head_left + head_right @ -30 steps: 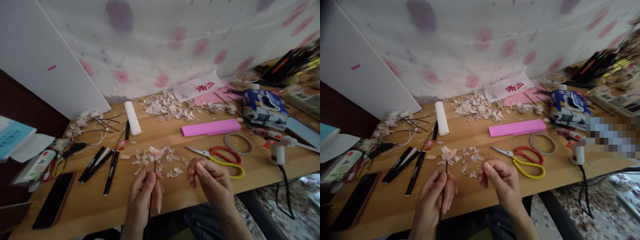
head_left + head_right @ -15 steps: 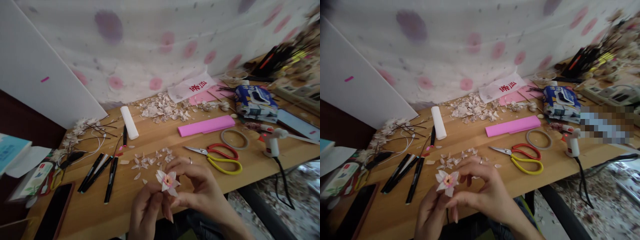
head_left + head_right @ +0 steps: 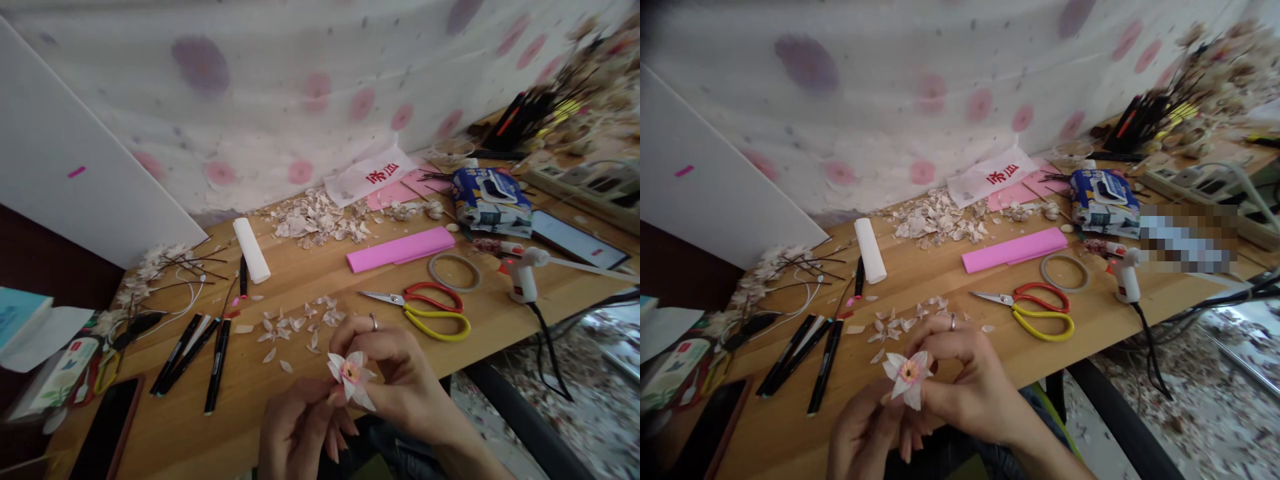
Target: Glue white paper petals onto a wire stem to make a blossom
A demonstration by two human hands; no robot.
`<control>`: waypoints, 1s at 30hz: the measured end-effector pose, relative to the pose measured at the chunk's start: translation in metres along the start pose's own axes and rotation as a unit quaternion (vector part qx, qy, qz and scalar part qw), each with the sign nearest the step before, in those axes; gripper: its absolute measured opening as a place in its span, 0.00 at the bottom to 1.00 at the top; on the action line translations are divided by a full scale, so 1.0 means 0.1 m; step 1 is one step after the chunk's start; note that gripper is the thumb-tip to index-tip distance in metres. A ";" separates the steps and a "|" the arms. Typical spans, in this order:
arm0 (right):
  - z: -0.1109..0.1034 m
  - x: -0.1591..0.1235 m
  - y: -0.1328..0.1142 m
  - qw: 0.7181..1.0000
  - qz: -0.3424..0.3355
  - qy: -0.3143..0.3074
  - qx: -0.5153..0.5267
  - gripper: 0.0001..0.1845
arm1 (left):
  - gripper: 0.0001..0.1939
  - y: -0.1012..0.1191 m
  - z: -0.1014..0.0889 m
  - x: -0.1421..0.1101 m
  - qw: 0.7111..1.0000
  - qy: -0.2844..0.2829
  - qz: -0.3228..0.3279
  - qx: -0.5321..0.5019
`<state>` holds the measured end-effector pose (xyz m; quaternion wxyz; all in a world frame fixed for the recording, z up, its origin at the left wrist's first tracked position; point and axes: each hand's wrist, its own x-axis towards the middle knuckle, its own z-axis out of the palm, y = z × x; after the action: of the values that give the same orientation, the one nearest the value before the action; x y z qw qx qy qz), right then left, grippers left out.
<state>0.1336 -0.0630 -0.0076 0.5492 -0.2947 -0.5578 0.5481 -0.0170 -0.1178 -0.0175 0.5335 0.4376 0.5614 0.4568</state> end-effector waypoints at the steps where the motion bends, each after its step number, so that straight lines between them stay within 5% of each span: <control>1: 0.00 0.00 0.00 1.000 0.006 0.003 0.003 0.19 | 0.25 0.01 0.01 -0.01 1.000 0.006 0.002 0.002; 10: -0.01 0.00 0.08 1.000 0.024 0.001 0.017 0.19 | 0.23 0.00 0.07 -0.03 0.998 0.033 -0.025 -0.047; 17: 0.01 0.01 0.13 0.998 0.027 0.029 0.040 0.16 | 0.23 -0.03 0.08 -0.01 0.998 -0.002 -0.012 -0.057; 24: 0.03 -0.04 0.26 0.991 0.125 0.039 0.024 0.14 | 0.22 -0.09 0.02 0.08 0.990 0.038 -0.023 -0.131; 30: -0.12 -0.05 0.10 0.984 0.050 0.164 -0.051 0.12 | 0.24 -0.19 -0.07 0.22 0.974 0.073 -0.054 -0.209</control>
<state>0.1428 -0.0618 -0.0209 0.5895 -0.4357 -0.4723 0.4894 -0.0253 -0.1005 -0.0408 0.5949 0.2506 0.5135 0.5653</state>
